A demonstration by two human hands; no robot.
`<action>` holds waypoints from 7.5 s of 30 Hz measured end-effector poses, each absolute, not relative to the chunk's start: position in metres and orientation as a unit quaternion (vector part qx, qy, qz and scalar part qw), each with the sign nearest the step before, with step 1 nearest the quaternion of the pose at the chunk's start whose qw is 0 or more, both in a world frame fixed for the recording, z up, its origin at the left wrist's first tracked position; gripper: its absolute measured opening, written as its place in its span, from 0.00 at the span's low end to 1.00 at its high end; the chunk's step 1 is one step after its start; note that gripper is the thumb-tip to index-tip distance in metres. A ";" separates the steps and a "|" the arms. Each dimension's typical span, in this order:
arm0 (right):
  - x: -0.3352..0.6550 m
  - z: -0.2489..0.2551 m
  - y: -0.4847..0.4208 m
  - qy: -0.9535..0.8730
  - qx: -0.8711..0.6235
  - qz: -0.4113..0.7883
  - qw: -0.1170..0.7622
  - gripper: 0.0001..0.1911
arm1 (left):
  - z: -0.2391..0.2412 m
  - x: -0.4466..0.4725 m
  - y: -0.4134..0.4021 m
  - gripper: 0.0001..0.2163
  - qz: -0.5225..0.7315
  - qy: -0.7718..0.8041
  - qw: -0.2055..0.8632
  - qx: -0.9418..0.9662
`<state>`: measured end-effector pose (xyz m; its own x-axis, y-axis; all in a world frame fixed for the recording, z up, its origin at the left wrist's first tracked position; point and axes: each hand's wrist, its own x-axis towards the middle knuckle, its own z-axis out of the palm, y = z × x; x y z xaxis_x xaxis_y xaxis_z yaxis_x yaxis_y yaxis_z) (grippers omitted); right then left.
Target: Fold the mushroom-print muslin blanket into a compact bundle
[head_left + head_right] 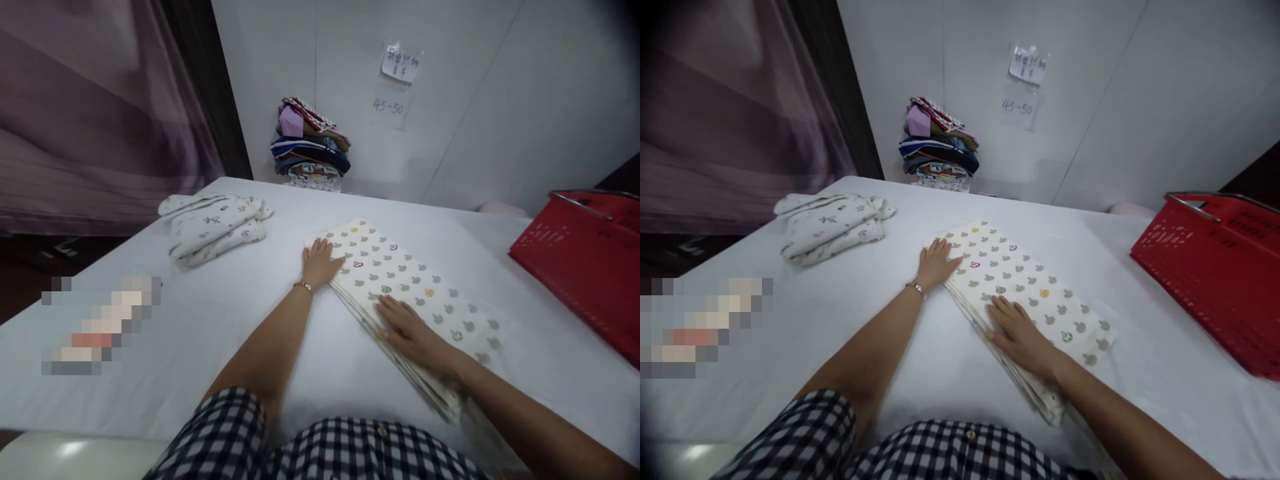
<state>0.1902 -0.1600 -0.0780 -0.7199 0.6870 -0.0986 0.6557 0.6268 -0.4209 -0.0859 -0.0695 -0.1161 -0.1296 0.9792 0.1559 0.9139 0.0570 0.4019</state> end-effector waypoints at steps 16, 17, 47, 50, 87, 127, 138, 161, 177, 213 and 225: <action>0.194 -0.077 -0.205 -0.867 -0.465 0.139 0.113 0.10 | -0.098 -0.066 -0.151 0.07 0.319 0.489 0.102 0.805; 0.195 -0.077 -0.202 -0.857 -0.471 0.166 0.129 0.10 | -0.101 -0.064 -0.154 0.07 0.320 0.485 0.102 0.808; 0.191 -0.081 -0.209 -0.856 -0.479 0.132 0.145 0.10 | -0.102 -0.040 -0.161 0.10 0.235 0.388 0.018 0.891; 0.190 -0.080 -0.209 -0.857 -0.480 0.127 0.136 0.09 | -0.103 -0.038 -0.160 0.10 0.244 0.392 0.013 0.887; 0.187 -0.084 -0.208 -0.849 -0.498 0.133 0.118 0.17 | -0.102 -0.039 -0.161 0.11 0.257 0.376 0.106 0.884; 0.188 -0.081 -0.207 -0.850 -0.478 0.121 0.187 0.09 | -0.097 -0.038 -0.166 0.14 0.260 0.354 0.089 0.894; 0.183 -0.076 -0.212 -0.878 -0.466 0.040 0.104 0.09 | -0.100 -0.036 -0.163 0.09 0.257 0.335 0.046 0.905; 0.184 -0.070 -0.209 -0.880 -0.462 0.036 0.100 0.09 | -0.100 -0.022 -0.173 0.09 0.266 0.293 -0.009 0.918; 0.184 -0.075 -0.210 -0.882 -0.465 0.040 0.071 0.07 | -0.097 -0.026 -0.170 0.04 0.258 0.314 0.038 0.913; 0.237 -0.060 -0.252 -0.911 -0.408 0.053 0.028 0.31 | -0.098 -0.062 -0.147 0.12 0.183 0.603 -0.050 0.775; 0.288 -0.072 -0.264 -0.877 -0.426 0.135 0.176 0.18 | -0.097 -0.060 -0.150 0.15 0.186 0.606 -0.060 0.771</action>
